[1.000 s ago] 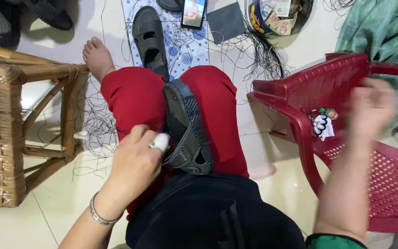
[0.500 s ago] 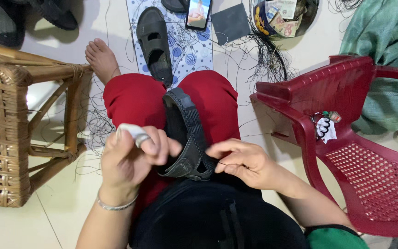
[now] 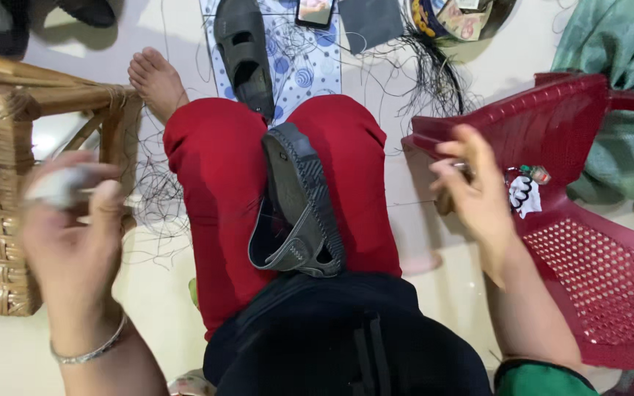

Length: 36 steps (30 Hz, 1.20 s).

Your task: The person sits on the floor and sews a black sandal resting on their lap. They use a needle and thread to stitch the sole, pulling the thread through the material repeatedly.

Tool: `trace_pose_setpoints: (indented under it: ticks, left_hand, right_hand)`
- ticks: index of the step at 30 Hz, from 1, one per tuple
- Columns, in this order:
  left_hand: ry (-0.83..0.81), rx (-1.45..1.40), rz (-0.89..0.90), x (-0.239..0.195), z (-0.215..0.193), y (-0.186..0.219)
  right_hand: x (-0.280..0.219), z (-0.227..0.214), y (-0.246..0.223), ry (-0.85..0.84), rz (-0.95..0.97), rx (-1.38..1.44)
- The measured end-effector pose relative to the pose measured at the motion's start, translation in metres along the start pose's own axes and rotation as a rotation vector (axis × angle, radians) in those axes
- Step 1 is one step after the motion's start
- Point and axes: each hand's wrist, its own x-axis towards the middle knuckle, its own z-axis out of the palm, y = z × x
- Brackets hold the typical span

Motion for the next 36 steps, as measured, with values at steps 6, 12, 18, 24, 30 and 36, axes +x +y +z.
trace_pose_setpoints:
  ticks: [6, 12, 18, 24, 30, 36]
  left_hand:
    - [-0.301, -0.453, 0.138, 0.000, 0.051, 0.086]
    - [-0.768, -0.641, -0.158, -0.018, 0.091, 0.084]
    - [-0.881, -0.737, -0.249, -0.032, 0.099, 0.055]
    - [-1.004, -0.709, -0.045, -0.038, 0.094, 0.070]
    - [-0.939, -0.693, 0.283, -0.034, 0.103, 0.094]
    - [-1.046, -0.655, 0.150, -0.044, 0.109, 0.090]
  right_hand:
    - [-0.032, 0.024, -0.067, -0.398, -0.445, -0.467]
    - [-0.028, 0.046, -0.089, -0.542, -0.593, -0.589]
    - [-0.026, 0.048, -0.099, -0.542, -0.622, -0.745]
    - [-0.038, 0.052, -0.103, -0.546, -0.674, -1.244]
    - [-0.031, 0.052, -0.094, -0.634, -0.708, -1.276]
    - [-0.008, 0.050, -0.077, -0.688, -0.737, -1.046]
